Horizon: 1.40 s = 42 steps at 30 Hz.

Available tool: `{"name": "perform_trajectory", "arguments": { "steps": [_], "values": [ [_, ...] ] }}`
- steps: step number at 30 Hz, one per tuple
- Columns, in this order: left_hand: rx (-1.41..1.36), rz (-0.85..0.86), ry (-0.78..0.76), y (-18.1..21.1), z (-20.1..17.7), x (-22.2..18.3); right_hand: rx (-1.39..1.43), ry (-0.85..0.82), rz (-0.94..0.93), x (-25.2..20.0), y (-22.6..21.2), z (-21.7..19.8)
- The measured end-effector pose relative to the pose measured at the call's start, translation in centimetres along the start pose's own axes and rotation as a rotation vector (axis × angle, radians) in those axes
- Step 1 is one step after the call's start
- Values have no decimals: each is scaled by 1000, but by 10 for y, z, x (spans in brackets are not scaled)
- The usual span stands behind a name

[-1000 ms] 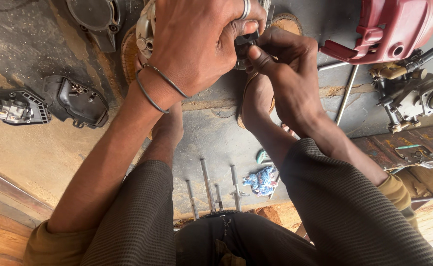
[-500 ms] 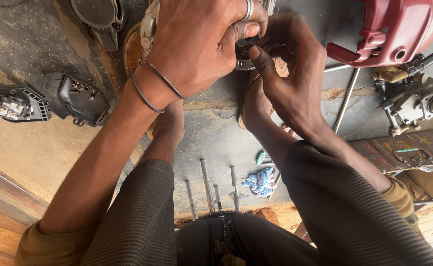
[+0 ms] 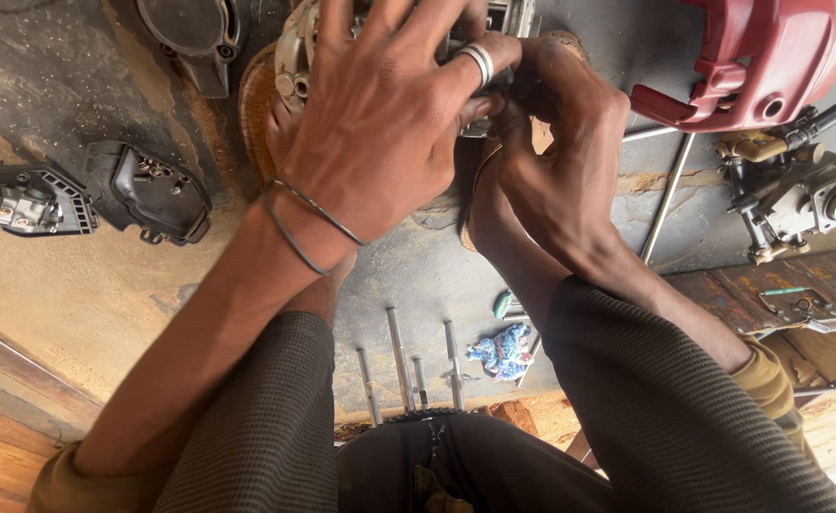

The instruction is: The person sits on the floor and uses a socket wrench to tighten bolts on a disassembled small engine block. They repeatedly remove and reinsert the socket, adjust the wrench, and turn the fasteners while other engine parts and tools lie nearby.

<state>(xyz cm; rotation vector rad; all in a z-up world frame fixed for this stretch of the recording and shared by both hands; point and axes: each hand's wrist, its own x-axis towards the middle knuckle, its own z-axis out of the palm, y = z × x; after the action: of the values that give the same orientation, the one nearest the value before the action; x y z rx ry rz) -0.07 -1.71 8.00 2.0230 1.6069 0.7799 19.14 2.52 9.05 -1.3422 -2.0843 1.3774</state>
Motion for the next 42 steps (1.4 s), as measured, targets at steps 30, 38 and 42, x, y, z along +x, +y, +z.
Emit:
{"name": "perform_trajectory", "arguments": {
  "steps": [30,38,42],
  "values": [
    [-334,237,-104,-25,-8,25,513,-241,140,12,34,-18],
    [-252,148,-100,-18,13,27,479,-177,154,7,36,-14],
    [-216,116,-29,-24,18,26,586,-188,237,7,35,-14]
  ]
}}
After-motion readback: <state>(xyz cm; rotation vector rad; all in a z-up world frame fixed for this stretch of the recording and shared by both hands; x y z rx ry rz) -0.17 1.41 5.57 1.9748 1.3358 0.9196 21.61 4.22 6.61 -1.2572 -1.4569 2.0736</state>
